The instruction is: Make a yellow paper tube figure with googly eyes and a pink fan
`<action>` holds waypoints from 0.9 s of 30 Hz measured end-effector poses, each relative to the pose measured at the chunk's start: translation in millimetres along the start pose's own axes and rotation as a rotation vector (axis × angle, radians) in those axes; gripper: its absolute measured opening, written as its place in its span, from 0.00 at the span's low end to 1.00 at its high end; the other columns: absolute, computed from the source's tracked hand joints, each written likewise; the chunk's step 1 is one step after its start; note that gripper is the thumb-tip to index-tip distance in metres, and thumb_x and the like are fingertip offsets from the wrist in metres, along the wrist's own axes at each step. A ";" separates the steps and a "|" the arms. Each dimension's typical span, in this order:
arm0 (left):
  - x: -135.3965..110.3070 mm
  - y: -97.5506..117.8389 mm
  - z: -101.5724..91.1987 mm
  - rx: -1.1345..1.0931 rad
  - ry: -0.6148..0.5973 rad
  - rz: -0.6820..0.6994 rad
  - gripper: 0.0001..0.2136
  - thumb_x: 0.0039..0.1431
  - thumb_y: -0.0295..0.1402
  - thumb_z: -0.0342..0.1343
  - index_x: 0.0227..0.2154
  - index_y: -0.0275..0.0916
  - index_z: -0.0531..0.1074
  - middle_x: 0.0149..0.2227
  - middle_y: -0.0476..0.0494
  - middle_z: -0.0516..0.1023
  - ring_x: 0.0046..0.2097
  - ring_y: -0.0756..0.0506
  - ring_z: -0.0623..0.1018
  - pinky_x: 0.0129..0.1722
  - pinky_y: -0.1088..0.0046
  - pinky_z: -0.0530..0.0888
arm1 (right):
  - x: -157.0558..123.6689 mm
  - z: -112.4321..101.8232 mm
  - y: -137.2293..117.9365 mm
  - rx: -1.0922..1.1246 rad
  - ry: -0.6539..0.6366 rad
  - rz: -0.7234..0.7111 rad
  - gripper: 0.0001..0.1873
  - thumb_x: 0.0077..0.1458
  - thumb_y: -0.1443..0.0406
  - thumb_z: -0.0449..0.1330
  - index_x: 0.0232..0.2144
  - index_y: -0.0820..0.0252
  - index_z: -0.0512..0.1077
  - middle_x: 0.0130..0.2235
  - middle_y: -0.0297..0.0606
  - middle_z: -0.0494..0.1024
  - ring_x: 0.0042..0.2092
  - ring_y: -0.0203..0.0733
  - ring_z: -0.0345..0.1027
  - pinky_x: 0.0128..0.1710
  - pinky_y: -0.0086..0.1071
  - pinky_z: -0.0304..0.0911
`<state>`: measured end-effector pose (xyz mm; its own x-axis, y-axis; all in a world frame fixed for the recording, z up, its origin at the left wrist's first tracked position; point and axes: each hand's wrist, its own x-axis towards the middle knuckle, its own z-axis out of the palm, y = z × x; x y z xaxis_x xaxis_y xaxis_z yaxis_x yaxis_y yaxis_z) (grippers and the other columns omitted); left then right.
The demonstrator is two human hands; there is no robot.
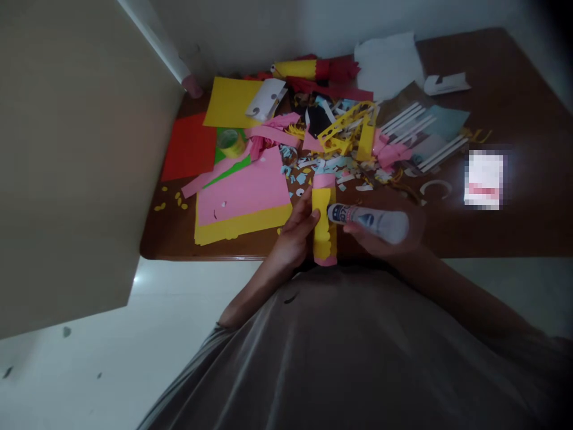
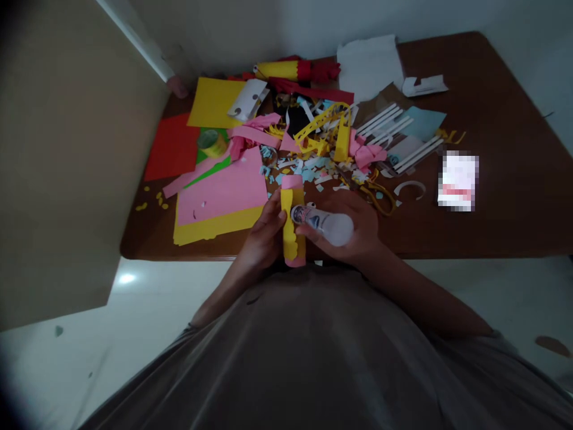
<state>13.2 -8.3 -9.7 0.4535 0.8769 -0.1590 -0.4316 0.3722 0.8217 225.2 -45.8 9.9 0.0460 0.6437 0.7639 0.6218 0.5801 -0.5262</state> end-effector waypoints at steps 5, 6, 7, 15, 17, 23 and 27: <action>1.9 2.2 -0.4 0.003 0.023 0.019 0.34 0.70 0.42 0.71 0.76 0.56 0.71 0.81 0.47 0.70 0.84 0.31 0.63 0.81 0.48 0.66 | -7.1 4.6 -2.0 0.016 0.000 -0.121 0.21 0.55 0.51 0.83 0.43 0.49 0.81 0.32 0.35 0.86 0.30 0.48 0.81 0.32 0.42 0.79; 1.6 2.4 -0.3 -0.001 0.019 0.019 0.34 0.70 0.42 0.71 0.76 0.56 0.71 0.80 0.47 0.71 0.84 0.31 0.63 0.81 0.49 0.66 | -5.9 4.7 -0.1 0.012 0.025 -0.134 0.21 0.56 0.51 0.83 0.44 0.49 0.81 0.33 0.36 0.87 0.30 0.48 0.81 0.32 0.42 0.79; 1.1 2.5 0.0 -0.004 0.013 0.018 0.33 0.71 0.41 0.71 0.76 0.56 0.71 0.80 0.47 0.72 0.84 0.31 0.63 0.81 0.49 0.65 | -3.9 4.3 2.3 -0.002 0.047 -0.137 0.21 0.57 0.51 0.82 0.45 0.49 0.81 0.34 0.37 0.87 0.32 0.49 0.82 0.33 0.43 0.80; -1.6 3.0 0.8 -0.001 0.038 -0.025 0.37 0.67 0.42 0.74 0.76 0.55 0.71 0.79 0.44 0.71 0.82 0.31 0.66 0.80 0.49 0.68 | 9.3 -1.6 8.3 -0.055 0.027 -0.137 0.20 0.61 0.50 0.80 0.47 0.49 0.79 0.38 0.40 0.89 0.36 0.50 0.86 0.36 0.44 0.82; -0.7 3.3 -0.1 0.006 0.037 0.002 0.36 0.67 0.42 0.74 0.76 0.56 0.71 0.79 0.46 0.72 0.83 0.32 0.66 0.80 0.49 0.68 | 5.6 -0.3 2.8 -0.009 0.022 -0.169 0.20 0.61 0.50 0.80 0.46 0.48 0.78 0.36 0.37 0.87 0.33 0.48 0.83 0.32 0.43 0.81; 1.4 4.4 -2.1 0.020 0.103 0.048 0.32 0.71 0.45 0.70 0.75 0.56 0.71 0.78 0.45 0.73 0.78 0.29 0.72 0.76 0.46 0.73 | -11.6 -3.4 -6.1 0.043 -0.122 -0.264 0.18 0.62 0.53 0.80 0.43 0.52 0.77 0.32 0.35 0.84 0.30 0.45 0.79 0.33 0.41 0.80; 1.5 6.0 -0.2 0.015 0.115 0.054 0.34 0.69 0.46 0.72 0.75 0.55 0.72 0.76 0.43 0.75 0.79 0.29 0.71 0.77 0.47 0.72 | -11.0 -4.9 -5.7 0.026 -0.090 -0.258 0.18 0.62 0.52 0.79 0.44 0.50 0.77 0.32 0.34 0.84 0.30 0.46 0.79 0.31 0.42 0.80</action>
<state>11.1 -4.7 -5.1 0.3369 0.9250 -0.1755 -0.4407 0.3196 0.8389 225.0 -58.6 6.3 -0.1814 0.5141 0.8384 0.5835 0.7425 -0.3290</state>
